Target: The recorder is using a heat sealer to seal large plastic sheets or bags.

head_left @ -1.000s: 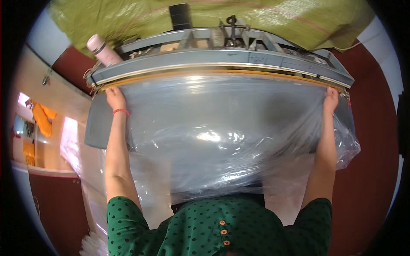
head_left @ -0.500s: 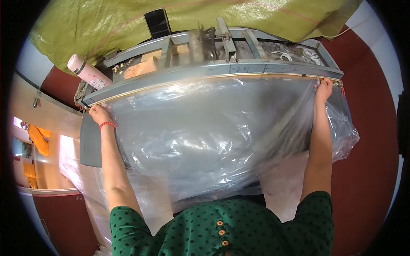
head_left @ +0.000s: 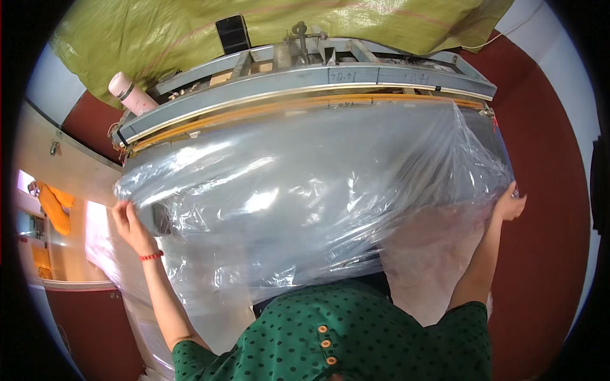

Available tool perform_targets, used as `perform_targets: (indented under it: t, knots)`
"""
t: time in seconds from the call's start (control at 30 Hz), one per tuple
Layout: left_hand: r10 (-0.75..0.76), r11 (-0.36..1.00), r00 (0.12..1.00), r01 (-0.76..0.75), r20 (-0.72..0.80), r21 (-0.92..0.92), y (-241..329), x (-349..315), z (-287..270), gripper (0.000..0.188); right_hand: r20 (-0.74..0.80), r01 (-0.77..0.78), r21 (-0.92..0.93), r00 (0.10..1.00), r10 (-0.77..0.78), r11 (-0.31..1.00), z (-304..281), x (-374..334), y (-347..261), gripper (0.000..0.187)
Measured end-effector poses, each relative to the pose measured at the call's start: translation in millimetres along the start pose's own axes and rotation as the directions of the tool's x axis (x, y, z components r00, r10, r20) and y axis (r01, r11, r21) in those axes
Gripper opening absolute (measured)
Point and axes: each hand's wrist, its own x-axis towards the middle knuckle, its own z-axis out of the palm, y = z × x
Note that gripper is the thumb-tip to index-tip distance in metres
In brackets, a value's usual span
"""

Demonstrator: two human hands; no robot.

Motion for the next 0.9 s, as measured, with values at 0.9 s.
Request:
perform_targets:
  t: [0.9]
  knots:
    - [-0.224,0.951,0.963,0.249,-0.149,0.183,-13.6,17.2,-150.5,0.035,0.186,-0.554,0.705,-0.46,-0.868,0.444,-287.5,-145.9,-356.0,0.027]
